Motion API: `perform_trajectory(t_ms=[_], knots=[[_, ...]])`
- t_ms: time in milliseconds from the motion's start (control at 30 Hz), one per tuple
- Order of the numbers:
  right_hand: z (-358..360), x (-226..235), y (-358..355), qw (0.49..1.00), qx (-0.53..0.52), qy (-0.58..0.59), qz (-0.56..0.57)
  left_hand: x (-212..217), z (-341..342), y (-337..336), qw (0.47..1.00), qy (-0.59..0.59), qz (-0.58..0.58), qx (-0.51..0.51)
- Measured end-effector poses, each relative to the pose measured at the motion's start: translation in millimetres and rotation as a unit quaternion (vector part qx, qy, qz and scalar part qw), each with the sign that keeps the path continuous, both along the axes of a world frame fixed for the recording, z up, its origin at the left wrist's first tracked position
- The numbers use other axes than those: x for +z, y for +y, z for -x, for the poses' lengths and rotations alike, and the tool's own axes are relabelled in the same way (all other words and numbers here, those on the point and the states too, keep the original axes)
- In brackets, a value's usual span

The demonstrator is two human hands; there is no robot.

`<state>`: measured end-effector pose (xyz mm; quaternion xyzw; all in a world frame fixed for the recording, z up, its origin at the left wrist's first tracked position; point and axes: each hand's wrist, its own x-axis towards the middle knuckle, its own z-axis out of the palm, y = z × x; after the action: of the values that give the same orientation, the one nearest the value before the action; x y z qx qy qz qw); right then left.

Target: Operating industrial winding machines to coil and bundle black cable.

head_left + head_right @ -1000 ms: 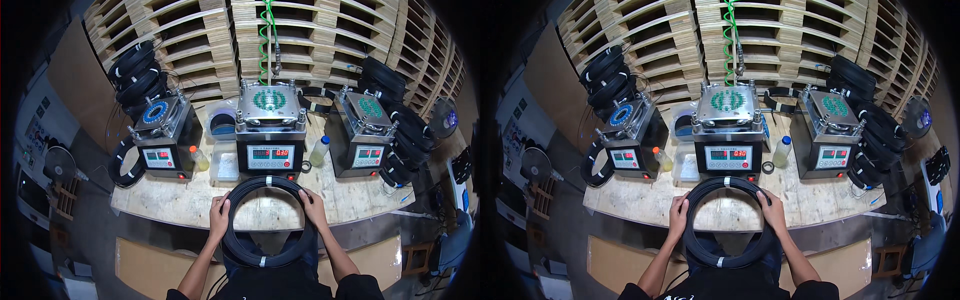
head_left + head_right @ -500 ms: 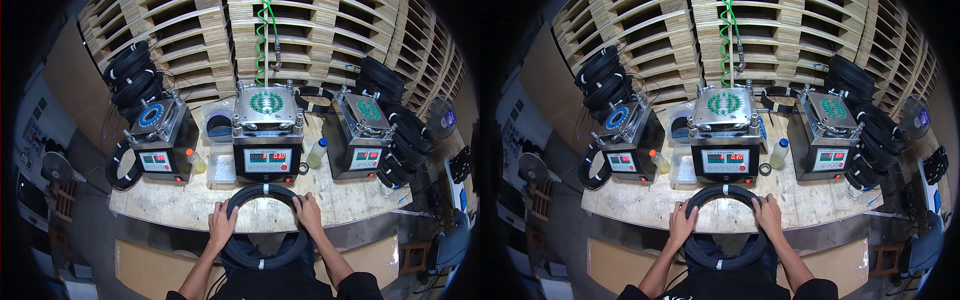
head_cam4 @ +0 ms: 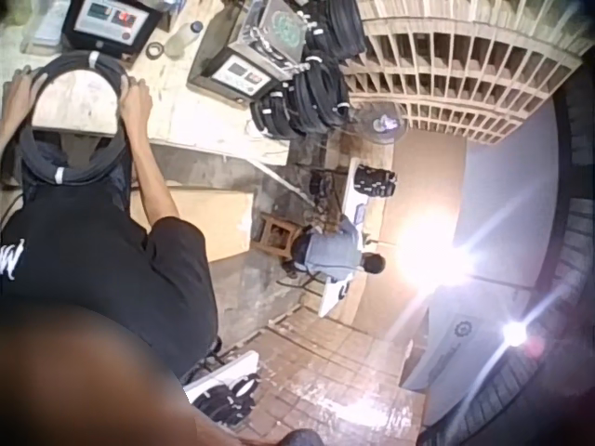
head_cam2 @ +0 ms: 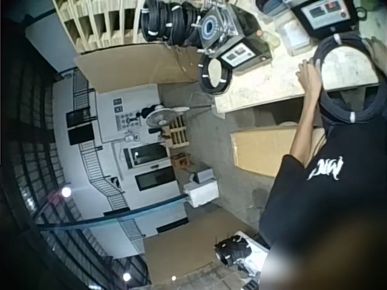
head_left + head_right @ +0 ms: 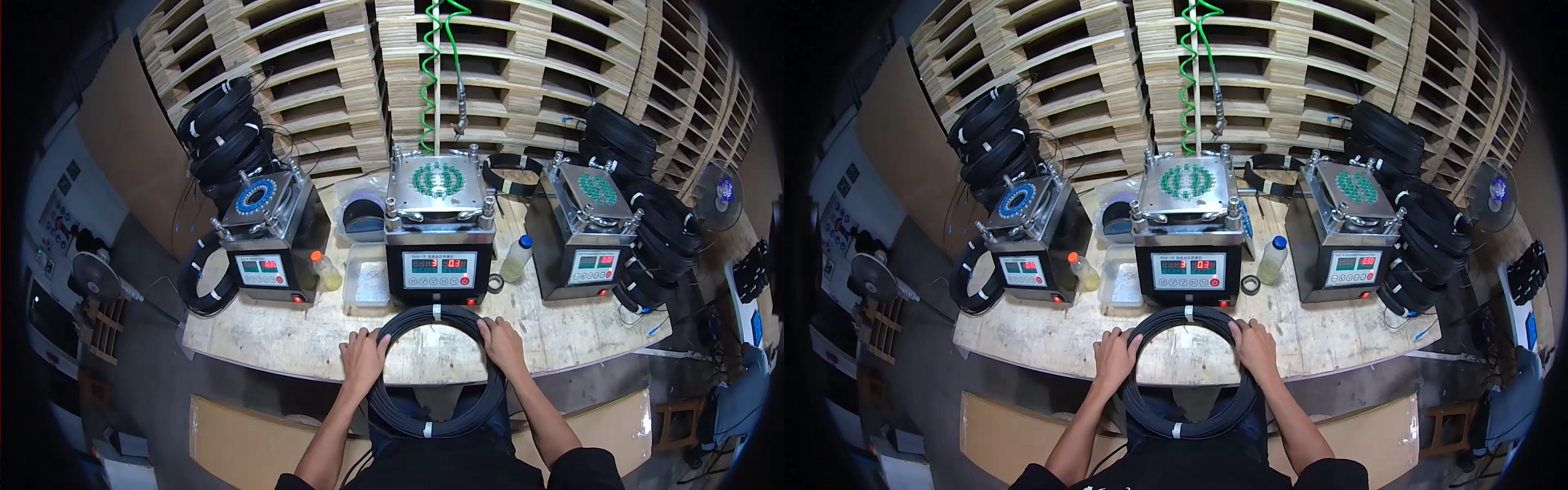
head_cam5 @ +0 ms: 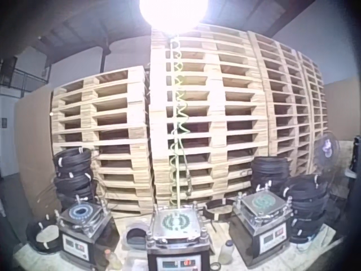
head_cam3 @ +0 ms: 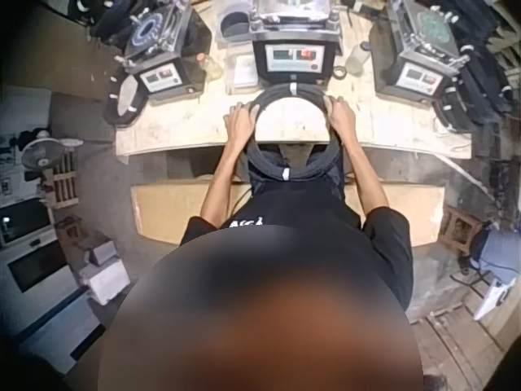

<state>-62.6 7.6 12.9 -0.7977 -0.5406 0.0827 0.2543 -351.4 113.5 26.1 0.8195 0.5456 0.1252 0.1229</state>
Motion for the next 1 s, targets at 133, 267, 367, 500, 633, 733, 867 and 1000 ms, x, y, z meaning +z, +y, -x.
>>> perform_trajectory(t_ms=[133,267,367,500,633,733,867,1000], knots=[[-11,-12,-2,0.998,0.020,0.052,-0.013,-2,14,13,0.996,-0.021,0.088,-0.022],[-33,-4,3,0.988,0.064,0.140,0.019,-5,35,56,0.967,-0.110,0.213,-0.089],[-60,6,10,0.983,0.090,0.158,-0.020,16,38,93,0.950,-0.177,0.225,-0.123],[-96,69,43,0.974,0.072,0.211,-0.048,86,10,158,0.935,-0.288,0.150,-0.144],[-119,144,141,0.957,0.067,0.176,-0.219,160,-52,200,0.888,-0.405,0.175,-0.128],[-138,150,224,0.957,0.070,0.193,-0.203,173,-93,228,0.890,-0.373,0.235,-0.119],[-142,139,276,0.943,0.070,0.302,-0.119,159,-121,235,0.873,-0.382,0.282,-0.113],[-124,138,285,0.911,0.038,0.388,-0.135,148,-111,238,0.845,-0.444,0.279,-0.102]])
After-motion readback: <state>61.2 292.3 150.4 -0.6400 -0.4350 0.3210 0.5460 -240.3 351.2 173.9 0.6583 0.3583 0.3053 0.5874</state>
